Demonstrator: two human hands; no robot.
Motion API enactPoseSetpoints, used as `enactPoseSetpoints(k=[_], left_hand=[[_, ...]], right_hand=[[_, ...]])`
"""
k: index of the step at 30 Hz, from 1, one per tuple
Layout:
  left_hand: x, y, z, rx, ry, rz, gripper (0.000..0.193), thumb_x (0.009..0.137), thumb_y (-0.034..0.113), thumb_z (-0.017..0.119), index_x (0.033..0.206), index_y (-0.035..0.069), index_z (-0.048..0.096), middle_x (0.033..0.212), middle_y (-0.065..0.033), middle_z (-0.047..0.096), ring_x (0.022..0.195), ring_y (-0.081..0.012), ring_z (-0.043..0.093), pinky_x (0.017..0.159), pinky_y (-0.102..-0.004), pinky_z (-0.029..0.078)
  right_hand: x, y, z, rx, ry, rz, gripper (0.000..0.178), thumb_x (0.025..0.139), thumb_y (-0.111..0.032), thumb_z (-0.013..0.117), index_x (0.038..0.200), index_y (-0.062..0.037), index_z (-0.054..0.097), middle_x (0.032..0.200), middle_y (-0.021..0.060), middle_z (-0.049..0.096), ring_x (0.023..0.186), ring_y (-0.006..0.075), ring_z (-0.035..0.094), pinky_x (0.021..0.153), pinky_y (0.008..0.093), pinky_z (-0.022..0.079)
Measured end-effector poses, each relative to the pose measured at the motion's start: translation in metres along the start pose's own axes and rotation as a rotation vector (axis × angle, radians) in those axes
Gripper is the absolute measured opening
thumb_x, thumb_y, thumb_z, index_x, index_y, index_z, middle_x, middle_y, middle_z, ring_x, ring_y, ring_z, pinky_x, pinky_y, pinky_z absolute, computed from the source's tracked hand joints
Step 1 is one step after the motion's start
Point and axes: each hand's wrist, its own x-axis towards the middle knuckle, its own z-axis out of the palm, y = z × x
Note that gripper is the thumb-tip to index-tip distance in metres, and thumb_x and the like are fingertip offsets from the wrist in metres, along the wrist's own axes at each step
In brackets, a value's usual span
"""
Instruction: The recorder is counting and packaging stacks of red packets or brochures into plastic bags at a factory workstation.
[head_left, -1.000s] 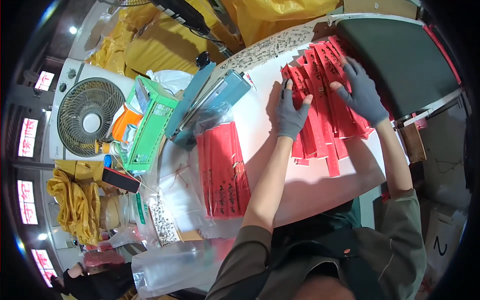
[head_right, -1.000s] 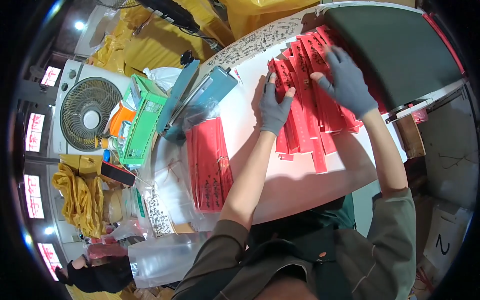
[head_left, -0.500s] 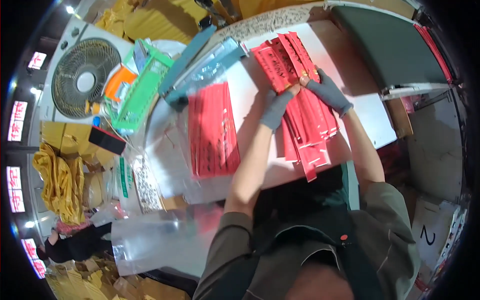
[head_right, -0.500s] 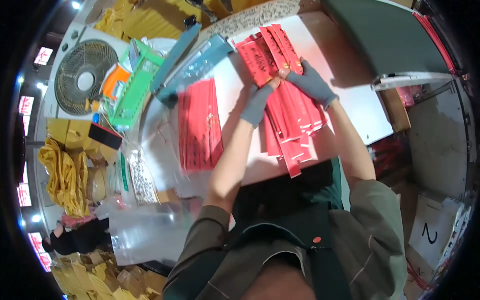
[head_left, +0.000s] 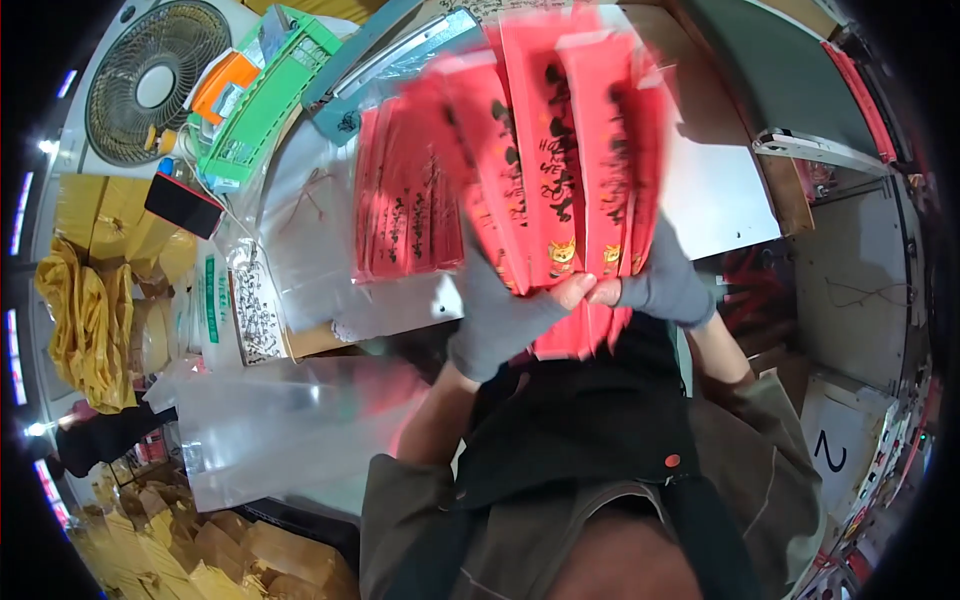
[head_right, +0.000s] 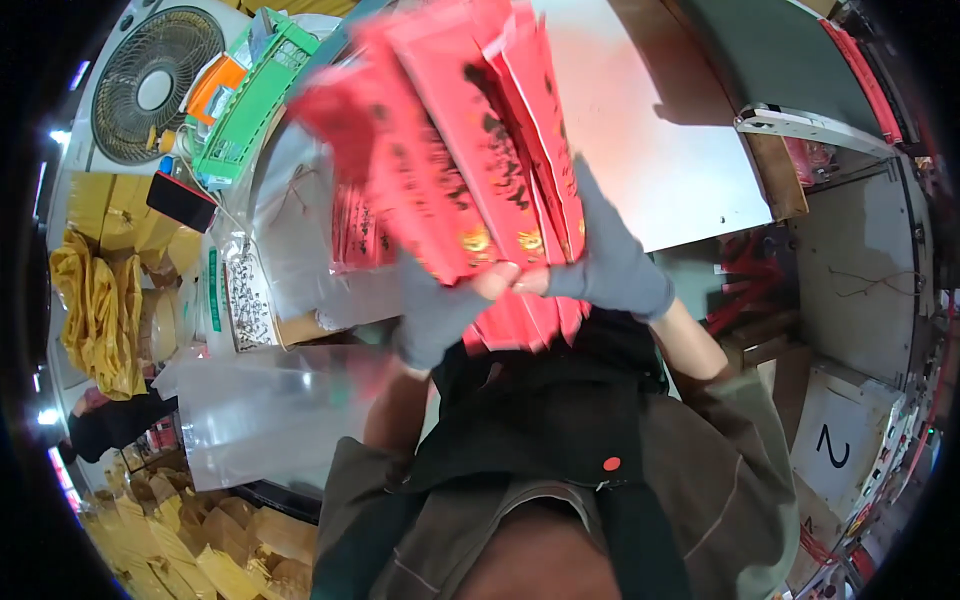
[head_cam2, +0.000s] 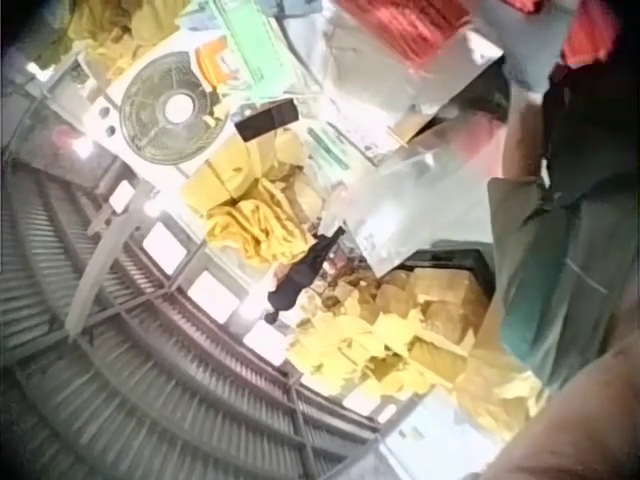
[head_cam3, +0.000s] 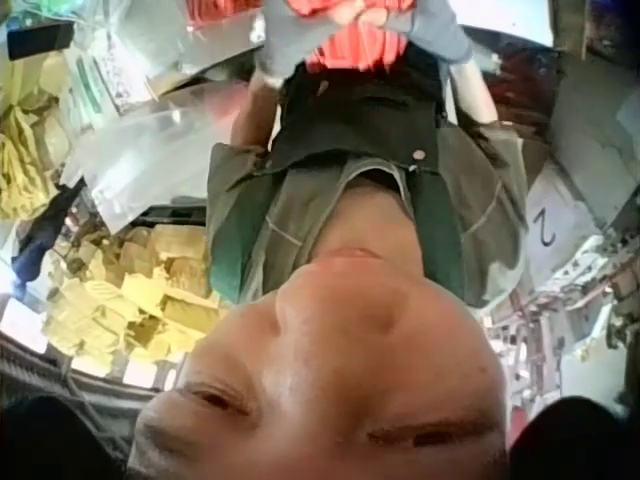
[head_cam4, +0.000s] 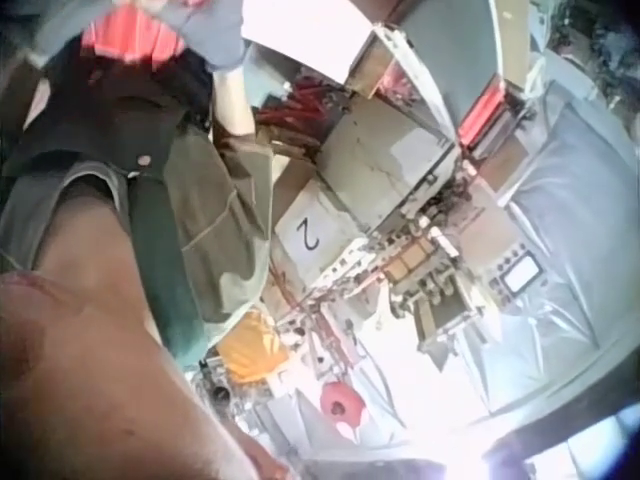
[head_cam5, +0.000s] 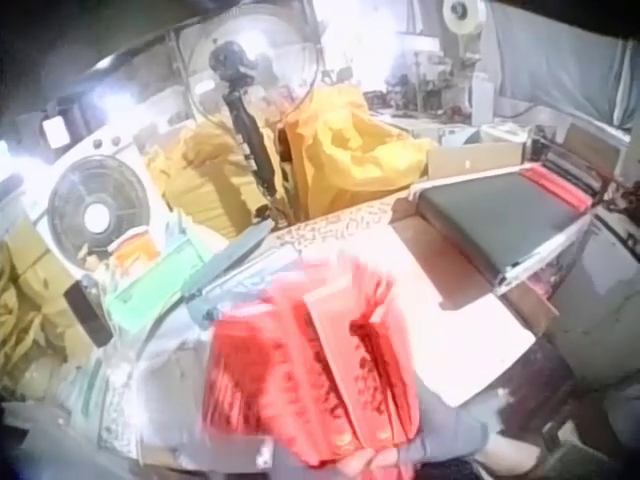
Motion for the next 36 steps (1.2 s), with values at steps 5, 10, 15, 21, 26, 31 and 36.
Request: enactPoseSetpoints(k=[5, 10, 15, 21, 26, 31, 36], left_hand=[[0.02, -0.039, -0.06, 0.341, -0.338, 0.133, 0.044, 0.071, 0.007, 0.074, 0.111, 0.002, 0.056, 0.113, -0.0059, 0.059, 0.102, -0.0171, 0.057, 0.087, -0.0322, 0.046], [0.057, 0.058, -0.009, -0.071, -0.004, 0.441, 0.075, 0.065, 0.017, 0.082, 0.128, 0.002, 0.044, 0.114, -0.009, 0.058, 0.11, -0.0187, 0.053, 0.094, -0.0355, 0.042], [0.051, 0.035, -0.014, -0.021, 0.011, 0.517, 0.096, 0.061, 0.017, 0.082, 0.138, 0.0, 0.027, 0.133, -0.0157, 0.041, 0.117, -0.0241, 0.047, 0.097, -0.0372, 0.04], [0.001, 0.037, -0.029, 0.015, -0.178, -0.078, 0.079, 0.065, 0.008, 0.078, 0.131, -0.001, 0.036, 0.119, -0.0102, 0.052, 0.11, -0.018, 0.052, 0.092, -0.0308, 0.044], [-0.011, -0.054, -0.021, -0.135, -0.003, -0.203, 0.06, 0.077, 0.028, 0.071, 0.123, 0.0, 0.044, 0.116, -0.0103, 0.052, 0.108, -0.0199, 0.05, 0.093, -0.0341, 0.041], [-0.043, -0.062, -0.089, 0.119, -0.005, -0.127, 0.058, 0.09, 0.021, 0.05, 0.137, -0.004, 0.026, 0.129, -0.0139, 0.042, 0.122, -0.022, 0.039, 0.099, -0.0379, 0.032], [-0.036, -0.051, -0.29, 0.587, 0.367, -0.098, 0.022, 0.083, 0.01, 0.059, 0.104, 0.005, 0.061, 0.105, -0.0076, 0.064, 0.097, -0.0185, 0.06, 0.083, -0.0293, 0.046]], right_hand=[[0.043, -0.025, -0.004, 0.156, -0.103, 0.138, 0.09, 0.06, -0.014, 0.085, 0.132, 0.0014, 0.034, 0.125, 0.0108, 0.049, 0.114, 0.0194, 0.046, 0.096, 0.0337, 0.04], [0.088, -0.037, 0.003, 0.134, 0.053, -0.515, 0.131, 0.049, -0.032, 0.091, 0.144, -0.0008, 0.006, 0.124, 0.0138, 0.044, 0.109, 0.0243, 0.05, 0.09, 0.0326, 0.045], [0.085, -0.048, 0.015, -0.085, 0.157, -0.639, 0.138, 0.046, -0.037, 0.091, 0.144, -0.0032, 0.0, 0.129, 0.015, 0.037, 0.111, 0.0244, 0.048, 0.092, 0.0355, 0.044], [0.046, -0.046, 0.034, 0.264, -0.01, -0.201, 0.08, 0.063, -0.022, 0.082, 0.128, 0.0034, 0.045, 0.12, 0.0111, 0.051, 0.107, 0.0195, 0.053, 0.093, 0.0299, 0.042], [0.101, 0.005, 0.03, 0.001, -0.582, 0.179, 0.036, 0.074, -0.017, 0.069, 0.104, 0.0021, 0.065, 0.095, 0.0108, 0.067, 0.089, 0.0156, 0.061, 0.082, 0.0268, 0.046], [0.125, 0.018, 0.078, 0.054, -0.726, 0.175, 0.02, 0.077, -0.012, 0.066, 0.09, 0.0025, 0.068, 0.081, 0.0084, 0.068, 0.079, 0.0125, 0.06, 0.074, 0.0257, 0.046], [0.128, 0.024, 0.084, 0.018, -0.705, 0.189, 0.018, 0.076, -0.01, 0.063, 0.088, 0.0017, 0.068, 0.078, 0.0101, 0.066, 0.076, 0.0133, 0.06, 0.074, 0.0272, 0.045]])
